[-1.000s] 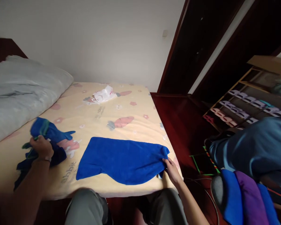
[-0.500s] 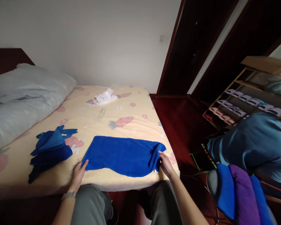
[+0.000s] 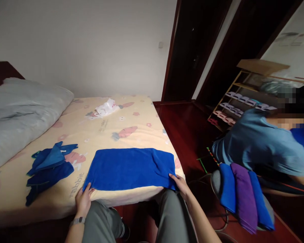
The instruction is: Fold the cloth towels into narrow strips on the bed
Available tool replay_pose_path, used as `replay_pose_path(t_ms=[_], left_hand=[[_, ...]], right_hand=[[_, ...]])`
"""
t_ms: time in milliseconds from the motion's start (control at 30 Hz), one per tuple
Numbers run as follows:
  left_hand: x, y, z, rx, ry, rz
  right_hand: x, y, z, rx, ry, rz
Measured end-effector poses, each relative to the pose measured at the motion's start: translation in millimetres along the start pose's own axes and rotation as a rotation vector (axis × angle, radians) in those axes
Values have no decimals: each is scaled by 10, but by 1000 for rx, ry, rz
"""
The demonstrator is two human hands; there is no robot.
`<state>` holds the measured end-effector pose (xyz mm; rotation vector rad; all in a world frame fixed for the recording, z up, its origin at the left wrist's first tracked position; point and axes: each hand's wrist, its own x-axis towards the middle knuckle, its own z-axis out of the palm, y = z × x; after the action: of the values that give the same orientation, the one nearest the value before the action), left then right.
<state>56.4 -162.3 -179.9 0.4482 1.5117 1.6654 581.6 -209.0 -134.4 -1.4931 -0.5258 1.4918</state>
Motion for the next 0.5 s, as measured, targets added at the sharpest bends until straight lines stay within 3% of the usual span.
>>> replay_pose_path(t_ms=[200,333,433,500], left_hand=[[-12,123,-26,-42,51,-175],[-15,215,-147,-27,-4,-216],[52,485,-107,-2,6,-231],[157,802,76,63,10,-156]], right_hand=[[-305,-73,-175,157,55,-4],[-454,-14,-305,302,36,66],[-447,-115,-333,402,113,18],[-339,-379,-293,451,177,-72]])
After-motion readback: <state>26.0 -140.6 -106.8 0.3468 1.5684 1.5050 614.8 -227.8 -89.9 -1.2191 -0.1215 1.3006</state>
